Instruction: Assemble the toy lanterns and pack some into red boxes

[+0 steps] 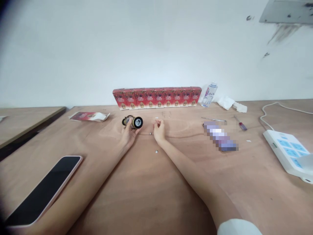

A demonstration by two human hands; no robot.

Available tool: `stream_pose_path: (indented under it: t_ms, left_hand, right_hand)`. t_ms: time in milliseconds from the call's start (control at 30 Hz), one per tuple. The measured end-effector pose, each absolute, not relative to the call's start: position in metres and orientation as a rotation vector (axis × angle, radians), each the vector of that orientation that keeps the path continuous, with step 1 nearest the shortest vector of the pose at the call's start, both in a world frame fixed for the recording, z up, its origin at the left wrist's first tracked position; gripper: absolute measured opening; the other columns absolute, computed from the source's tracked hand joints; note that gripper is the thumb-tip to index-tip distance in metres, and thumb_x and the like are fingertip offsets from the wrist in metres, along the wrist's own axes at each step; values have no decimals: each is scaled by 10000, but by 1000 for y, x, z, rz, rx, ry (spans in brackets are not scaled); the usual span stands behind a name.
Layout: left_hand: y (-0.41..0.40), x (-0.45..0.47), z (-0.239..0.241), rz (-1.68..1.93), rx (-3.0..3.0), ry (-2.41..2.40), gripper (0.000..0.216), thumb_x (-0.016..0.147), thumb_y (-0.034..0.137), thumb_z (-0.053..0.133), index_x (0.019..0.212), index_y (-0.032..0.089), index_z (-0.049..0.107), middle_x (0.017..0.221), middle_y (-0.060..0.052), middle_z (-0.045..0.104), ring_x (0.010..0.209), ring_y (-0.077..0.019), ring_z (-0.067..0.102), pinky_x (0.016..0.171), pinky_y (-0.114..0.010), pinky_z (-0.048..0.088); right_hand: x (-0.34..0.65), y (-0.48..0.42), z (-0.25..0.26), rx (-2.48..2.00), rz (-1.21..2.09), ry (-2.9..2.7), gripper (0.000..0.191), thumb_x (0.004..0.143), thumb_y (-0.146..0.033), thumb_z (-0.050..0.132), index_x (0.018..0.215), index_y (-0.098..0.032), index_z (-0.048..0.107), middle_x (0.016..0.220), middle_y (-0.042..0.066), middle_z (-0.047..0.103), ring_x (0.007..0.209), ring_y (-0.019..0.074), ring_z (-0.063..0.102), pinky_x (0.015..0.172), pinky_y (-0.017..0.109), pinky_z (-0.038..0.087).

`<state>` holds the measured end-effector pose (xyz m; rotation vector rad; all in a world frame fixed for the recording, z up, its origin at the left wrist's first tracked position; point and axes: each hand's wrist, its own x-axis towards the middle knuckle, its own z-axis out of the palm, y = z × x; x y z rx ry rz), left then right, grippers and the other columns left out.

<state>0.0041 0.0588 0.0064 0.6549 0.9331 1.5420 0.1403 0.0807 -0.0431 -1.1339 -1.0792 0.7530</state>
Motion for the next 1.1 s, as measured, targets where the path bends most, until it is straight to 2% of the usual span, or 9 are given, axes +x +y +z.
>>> stream_pose_path:
  t_ms: [167,333,433,600,767,867,967,1033,1100]
  left_hand:
    - [60,2,3,1666,747,974,691,668,165,736,1201,346,335,1203,-4,580,1020,-149,619,805,-279,543]
    - [70,-6,2,1757,1095,1036,947,539,89,786,1298,343,280,1271,-32,536,1070,-176,597,879,-270,504]
    - [84,-14,-2,1740,1271,1215,951,548,77,761,1315,317,253,1266,-55,532,1055,-173,605,883,-285,498]
    - [116,-32,-6,1740,1287,1454,738,540,60,740,1177,216,403,1245,-95,537,1127,-216,559,966,-349,443]
    - [143,-47,-6,1743,1314,1527,685,532,68,742,1137,168,436,1226,-119,542,1170,-250,523,1031,-382,374]
    - [154,-47,-7,1684,1379,1487,678,512,67,752,1116,157,455,1187,-120,572,1122,-241,561,983,-364,420]
    - [158,-44,-6,1628,1452,1448,708,494,85,769,1124,162,454,1171,-112,581,1093,-227,578,956,-352,440]
    - [154,-44,-4,1628,1475,1450,789,484,114,786,1179,165,417,1220,-122,541,1148,-237,537,1001,-367,399]
    - [144,-43,-1,1705,1480,1529,878,501,181,796,1255,151,347,1319,-160,435,1265,-275,414,1081,-410,291]
  right_hand:
    - [157,62,-36,-1103,800,-1286,170,828,-212,452,887,-167,604,779,56,687,704,157,656,669,293,531]
    - [165,33,-23,-1054,780,-1631,134,811,-196,575,861,-201,699,888,45,727,870,182,669,831,340,507]
    - [163,30,-18,-1060,583,-1972,208,838,-131,541,899,-218,719,957,49,729,932,181,656,869,350,497]
    - [168,36,-22,-1022,326,-2218,348,797,7,510,952,-220,723,974,51,728,942,180,641,846,326,515]
    - [191,50,-25,-1138,209,-2142,314,807,-11,513,914,-213,730,888,61,734,898,190,650,829,353,518]
    - [199,54,-22,-1167,197,-2117,248,838,-82,525,921,-208,723,900,67,731,890,196,653,844,379,510]
    - [205,42,-17,-1165,231,-2139,242,898,-234,492,1050,-208,679,1043,85,702,1011,206,626,918,410,477]
    - [208,24,-15,-1190,275,-2193,356,922,-343,445,1230,-217,572,1251,108,598,1193,226,526,1002,443,415]
    - [210,4,-14,-1241,309,-2279,532,905,-456,437,1385,-233,392,1442,123,391,1351,263,329,1067,480,333]
